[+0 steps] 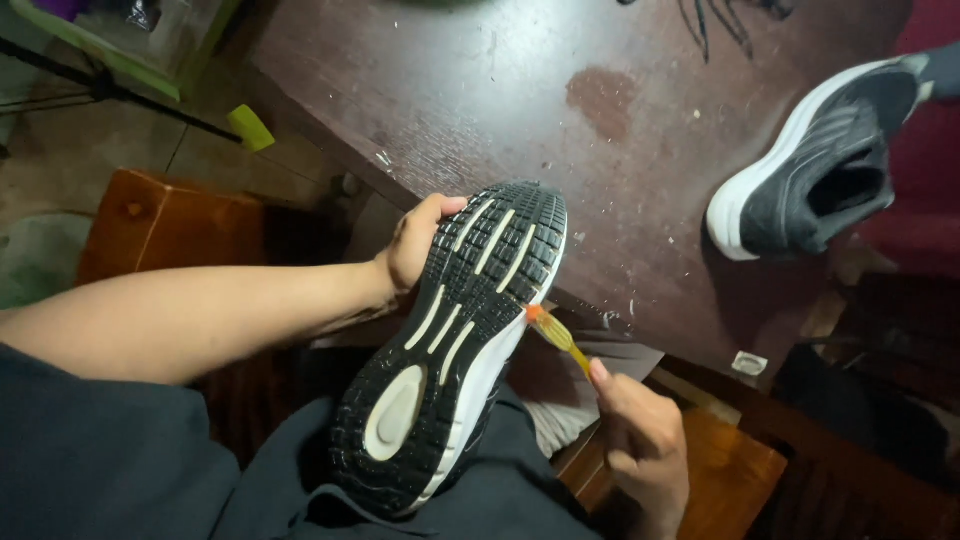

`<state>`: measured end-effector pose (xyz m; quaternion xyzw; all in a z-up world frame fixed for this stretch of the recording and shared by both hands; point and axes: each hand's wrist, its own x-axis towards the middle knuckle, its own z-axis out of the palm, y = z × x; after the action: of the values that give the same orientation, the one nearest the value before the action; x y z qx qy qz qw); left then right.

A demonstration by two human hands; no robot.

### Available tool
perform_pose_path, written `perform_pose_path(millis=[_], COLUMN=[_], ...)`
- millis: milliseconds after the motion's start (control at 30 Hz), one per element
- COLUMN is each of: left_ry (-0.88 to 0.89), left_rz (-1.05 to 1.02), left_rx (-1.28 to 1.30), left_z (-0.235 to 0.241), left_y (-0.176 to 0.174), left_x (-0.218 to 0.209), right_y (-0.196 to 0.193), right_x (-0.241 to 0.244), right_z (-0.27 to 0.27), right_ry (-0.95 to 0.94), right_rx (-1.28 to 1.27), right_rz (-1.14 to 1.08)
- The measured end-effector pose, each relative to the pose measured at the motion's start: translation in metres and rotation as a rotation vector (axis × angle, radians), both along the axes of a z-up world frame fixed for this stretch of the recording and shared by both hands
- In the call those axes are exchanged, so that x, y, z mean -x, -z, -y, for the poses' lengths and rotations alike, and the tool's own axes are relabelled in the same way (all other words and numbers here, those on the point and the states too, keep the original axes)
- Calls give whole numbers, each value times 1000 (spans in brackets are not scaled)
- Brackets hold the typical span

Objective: The person cleans the sole of a black and white sneaker using a yellow toothbrush. They hold the shoe on their lap and scrub the tread pattern, dipping the brush into a green bowl of water on the table to wet it before continuing to scrub the shoe's bottom.

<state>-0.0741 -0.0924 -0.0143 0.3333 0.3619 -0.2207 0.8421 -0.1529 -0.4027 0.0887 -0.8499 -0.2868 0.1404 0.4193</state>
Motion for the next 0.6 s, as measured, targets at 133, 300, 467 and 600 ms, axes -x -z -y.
perform_pose_path(millis=[133,300,467,600], left_ry=[-11,-10,123,102], left_rz=[2,31,203,212], left_rx=[-53,22,-229,-230], left_z=[2,2,2,9], left_y=[1,6,12,6], left_x=[0,-1,1,2], right_y=[9,-13,-18,-21], right_x=[-8,-18,-9,-30], right_z=[-20,-30,-11,-44], right_ry=[15,-33,52,-26], right_rx=[-13,7,30,-1], right_rz=[131,125,52,113])
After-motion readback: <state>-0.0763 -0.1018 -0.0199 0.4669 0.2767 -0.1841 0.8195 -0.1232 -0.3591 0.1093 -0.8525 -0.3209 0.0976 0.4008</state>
